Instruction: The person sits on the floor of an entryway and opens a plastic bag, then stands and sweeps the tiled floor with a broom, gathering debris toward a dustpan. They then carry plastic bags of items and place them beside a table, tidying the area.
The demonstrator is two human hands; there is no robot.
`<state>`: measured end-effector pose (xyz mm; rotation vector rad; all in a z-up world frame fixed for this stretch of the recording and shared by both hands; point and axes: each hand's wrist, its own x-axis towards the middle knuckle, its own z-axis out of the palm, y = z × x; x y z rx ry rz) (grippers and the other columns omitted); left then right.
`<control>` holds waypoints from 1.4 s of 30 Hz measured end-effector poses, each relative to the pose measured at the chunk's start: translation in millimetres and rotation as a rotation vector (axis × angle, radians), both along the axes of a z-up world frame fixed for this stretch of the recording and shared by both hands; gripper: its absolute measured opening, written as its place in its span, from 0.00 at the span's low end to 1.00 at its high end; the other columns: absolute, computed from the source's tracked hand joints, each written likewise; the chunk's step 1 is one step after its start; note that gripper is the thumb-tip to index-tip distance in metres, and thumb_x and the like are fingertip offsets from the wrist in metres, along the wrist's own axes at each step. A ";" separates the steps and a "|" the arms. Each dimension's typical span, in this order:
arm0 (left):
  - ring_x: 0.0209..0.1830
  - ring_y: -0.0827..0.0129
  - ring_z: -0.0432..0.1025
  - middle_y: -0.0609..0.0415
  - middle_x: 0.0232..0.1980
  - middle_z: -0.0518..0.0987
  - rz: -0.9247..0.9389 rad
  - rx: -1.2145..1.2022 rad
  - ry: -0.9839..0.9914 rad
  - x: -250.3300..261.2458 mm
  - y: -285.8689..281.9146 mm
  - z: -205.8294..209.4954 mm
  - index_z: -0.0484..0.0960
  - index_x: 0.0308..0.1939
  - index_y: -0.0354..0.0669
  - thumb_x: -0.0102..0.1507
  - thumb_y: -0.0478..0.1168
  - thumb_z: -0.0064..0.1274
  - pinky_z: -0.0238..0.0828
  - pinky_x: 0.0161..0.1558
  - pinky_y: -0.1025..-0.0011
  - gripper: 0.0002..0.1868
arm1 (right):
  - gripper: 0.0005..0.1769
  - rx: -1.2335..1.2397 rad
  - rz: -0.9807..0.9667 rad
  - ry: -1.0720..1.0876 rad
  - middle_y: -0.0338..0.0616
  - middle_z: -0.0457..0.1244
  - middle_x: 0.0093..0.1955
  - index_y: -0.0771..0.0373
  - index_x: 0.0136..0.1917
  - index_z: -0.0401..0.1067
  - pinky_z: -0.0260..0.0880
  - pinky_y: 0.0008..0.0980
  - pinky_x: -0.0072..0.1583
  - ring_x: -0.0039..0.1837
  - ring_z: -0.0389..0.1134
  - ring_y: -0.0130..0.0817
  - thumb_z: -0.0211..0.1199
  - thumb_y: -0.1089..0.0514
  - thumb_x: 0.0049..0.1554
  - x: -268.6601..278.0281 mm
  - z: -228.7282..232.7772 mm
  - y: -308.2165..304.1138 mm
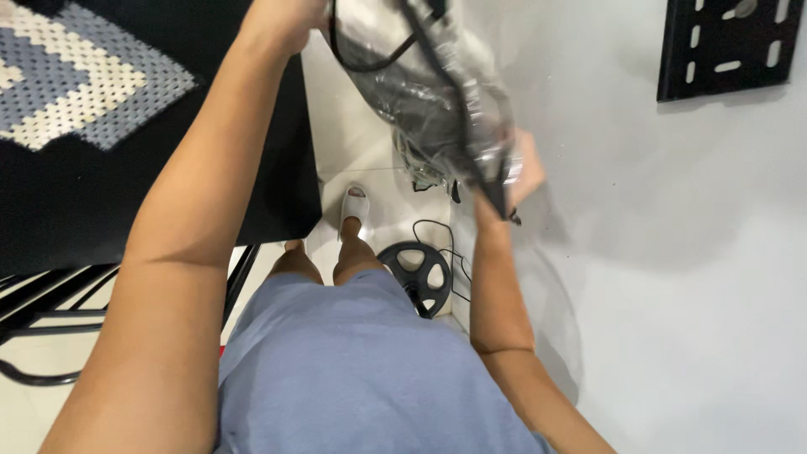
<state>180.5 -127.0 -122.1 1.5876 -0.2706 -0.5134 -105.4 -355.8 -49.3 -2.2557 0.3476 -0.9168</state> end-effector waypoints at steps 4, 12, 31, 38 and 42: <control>0.43 0.57 0.77 0.46 0.48 0.78 -0.084 0.334 0.300 17.4 -58.9 -44.0 0.61 0.66 0.39 0.64 0.56 0.58 0.81 0.45 0.42 0.36 | 0.25 -0.005 0.040 0.028 0.51 0.65 0.37 0.71 0.52 0.76 0.69 0.38 0.44 0.38 0.68 0.43 0.66 0.44 0.58 2.2 -76.4 -3.9; 0.22 0.64 0.74 0.43 0.39 0.78 0.229 0.119 0.584 -18.5 -129.4 -236.0 0.36 0.76 0.43 0.59 0.30 0.59 0.73 0.18 0.65 0.53 | 0.23 0.078 -0.040 0.220 0.58 0.70 0.50 0.69 0.59 0.74 0.73 0.45 0.55 0.52 0.73 0.56 0.65 0.50 0.57 -16.2 -251.0 -4.9; 0.60 0.20 0.67 0.04 0.64 0.58 0.192 0.332 -0.395 -152.6 -167.5 -494.7 0.18 0.78 0.44 0.50 0.29 0.61 0.67 0.58 0.42 0.70 | 0.52 1.807 -0.421 0.695 0.52 0.63 0.64 0.47 0.82 0.42 0.74 0.45 0.57 0.58 0.67 0.46 0.67 0.67 0.54 -98.4 -536.9 -40.0; 0.56 0.44 0.79 0.35 0.55 0.84 -0.210 0.738 0.107 -143.6 -221.4 -531.3 0.61 0.79 0.50 0.59 0.37 0.58 0.74 0.59 0.54 0.44 | 0.47 1.859 -0.670 0.288 0.57 0.64 0.67 0.54 0.81 0.48 0.75 0.44 0.58 0.61 0.69 0.46 0.67 0.69 0.56 -70.2 -568.0 -53.7; 0.74 0.40 0.62 0.26 0.73 0.67 -0.276 0.205 -0.176 -179.5 -194.1 -516.0 0.50 0.80 0.39 0.57 0.41 0.62 0.57 0.72 0.56 0.52 | 0.43 1.809 -0.777 0.251 0.55 0.63 0.64 0.49 0.80 0.54 0.76 0.44 0.57 0.59 0.67 0.45 0.64 0.67 0.56 -86.0 -554.1 -66.5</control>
